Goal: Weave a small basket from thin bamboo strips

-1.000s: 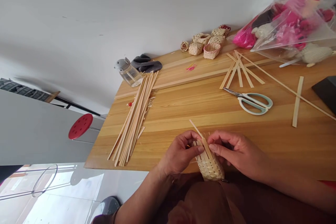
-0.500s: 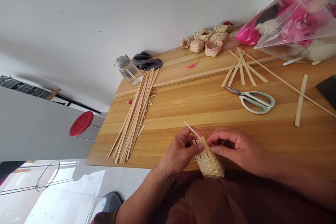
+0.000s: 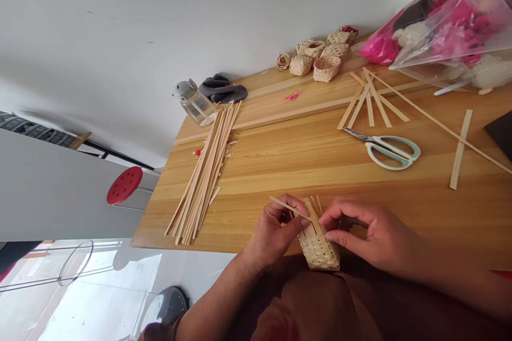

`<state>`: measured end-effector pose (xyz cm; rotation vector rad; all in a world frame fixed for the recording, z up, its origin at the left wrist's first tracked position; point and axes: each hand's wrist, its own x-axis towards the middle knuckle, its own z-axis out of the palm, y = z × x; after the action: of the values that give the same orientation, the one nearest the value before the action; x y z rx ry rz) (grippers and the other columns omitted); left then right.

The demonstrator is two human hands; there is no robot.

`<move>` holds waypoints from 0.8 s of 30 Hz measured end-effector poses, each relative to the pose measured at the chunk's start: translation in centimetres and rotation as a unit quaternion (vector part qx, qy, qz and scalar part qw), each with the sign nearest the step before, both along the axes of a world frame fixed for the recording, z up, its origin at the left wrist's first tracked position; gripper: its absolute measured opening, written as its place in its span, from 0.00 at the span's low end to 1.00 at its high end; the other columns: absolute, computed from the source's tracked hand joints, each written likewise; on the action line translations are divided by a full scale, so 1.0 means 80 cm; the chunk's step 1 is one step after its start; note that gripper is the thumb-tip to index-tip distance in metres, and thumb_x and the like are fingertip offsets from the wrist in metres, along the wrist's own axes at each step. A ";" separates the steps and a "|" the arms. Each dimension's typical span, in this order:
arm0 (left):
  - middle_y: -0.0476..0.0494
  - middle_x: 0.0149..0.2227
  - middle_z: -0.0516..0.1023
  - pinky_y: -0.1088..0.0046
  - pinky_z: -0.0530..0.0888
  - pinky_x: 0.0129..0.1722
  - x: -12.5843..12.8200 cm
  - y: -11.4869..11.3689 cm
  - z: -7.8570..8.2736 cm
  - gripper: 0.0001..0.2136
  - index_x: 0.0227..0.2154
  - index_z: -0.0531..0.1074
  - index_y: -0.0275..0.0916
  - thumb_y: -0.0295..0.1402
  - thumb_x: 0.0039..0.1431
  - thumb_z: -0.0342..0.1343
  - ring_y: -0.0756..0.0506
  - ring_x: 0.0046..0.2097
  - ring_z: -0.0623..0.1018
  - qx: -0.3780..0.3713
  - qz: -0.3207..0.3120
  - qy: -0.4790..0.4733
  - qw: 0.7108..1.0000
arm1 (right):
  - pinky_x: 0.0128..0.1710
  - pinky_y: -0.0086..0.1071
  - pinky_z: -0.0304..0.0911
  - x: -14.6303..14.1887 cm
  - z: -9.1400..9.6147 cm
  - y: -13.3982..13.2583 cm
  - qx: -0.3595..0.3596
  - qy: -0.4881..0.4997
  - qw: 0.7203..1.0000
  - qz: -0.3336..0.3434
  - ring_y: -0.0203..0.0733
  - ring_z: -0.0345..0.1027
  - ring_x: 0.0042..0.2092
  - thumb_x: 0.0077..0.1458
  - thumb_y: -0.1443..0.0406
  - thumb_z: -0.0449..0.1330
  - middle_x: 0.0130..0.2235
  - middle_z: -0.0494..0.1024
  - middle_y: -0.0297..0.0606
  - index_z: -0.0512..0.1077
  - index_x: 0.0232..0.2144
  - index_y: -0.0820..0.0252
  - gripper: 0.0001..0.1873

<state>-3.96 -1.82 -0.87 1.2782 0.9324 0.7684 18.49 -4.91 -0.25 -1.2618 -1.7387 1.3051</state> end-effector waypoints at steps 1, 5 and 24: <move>0.47 0.31 0.72 0.73 0.65 0.36 -0.002 0.000 0.002 0.11 0.32 0.74 0.36 0.38 0.60 0.66 0.50 0.33 0.69 0.001 -0.017 -0.006 1.000 | 0.38 0.37 0.70 0.001 0.001 -0.003 0.005 -0.003 1.000 0.003 0.42 0.74 0.36 0.60 0.61 0.64 0.36 0.80 0.36 0.77 0.37 0.53 0.04; 0.45 0.33 0.73 0.72 0.67 0.39 -0.008 -0.001 0.008 0.11 0.31 0.74 0.36 0.37 0.59 0.67 0.48 0.36 0.71 -0.006 -0.068 -0.017 0.998 | 0.39 0.38 0.70 0.000 0.000 -0.010 0.042 -0.035 0.998 0.009 0.43 0.74 0.36 0.56 0.57 0.68 0.37 0.80 0.36 0.76 0.38 0.53 0.10; 0.39 0.43 0.75 0.70 0.70 0.42 -0.012 -0.006 -0.005 0.07 0.30 0.84 0.37 0.36 0.56 0.70 0.45 0.42 0.76 -0.026 -0.067 -0.023 0.997 | 0.40 0.38 0.66 0.005 -0.004 -0.022 0.026 -0.108 0.994 0.022 0.44 0.73 0.39 0.54 0.55 0.70 0.38 0.80 0.32 0.74 0.39 0.51 0.13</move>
<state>-4.92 -2.32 -1.26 1.2593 0.8160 0.6612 18.87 -6.70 -0.59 -1.3849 -1.9455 1.1759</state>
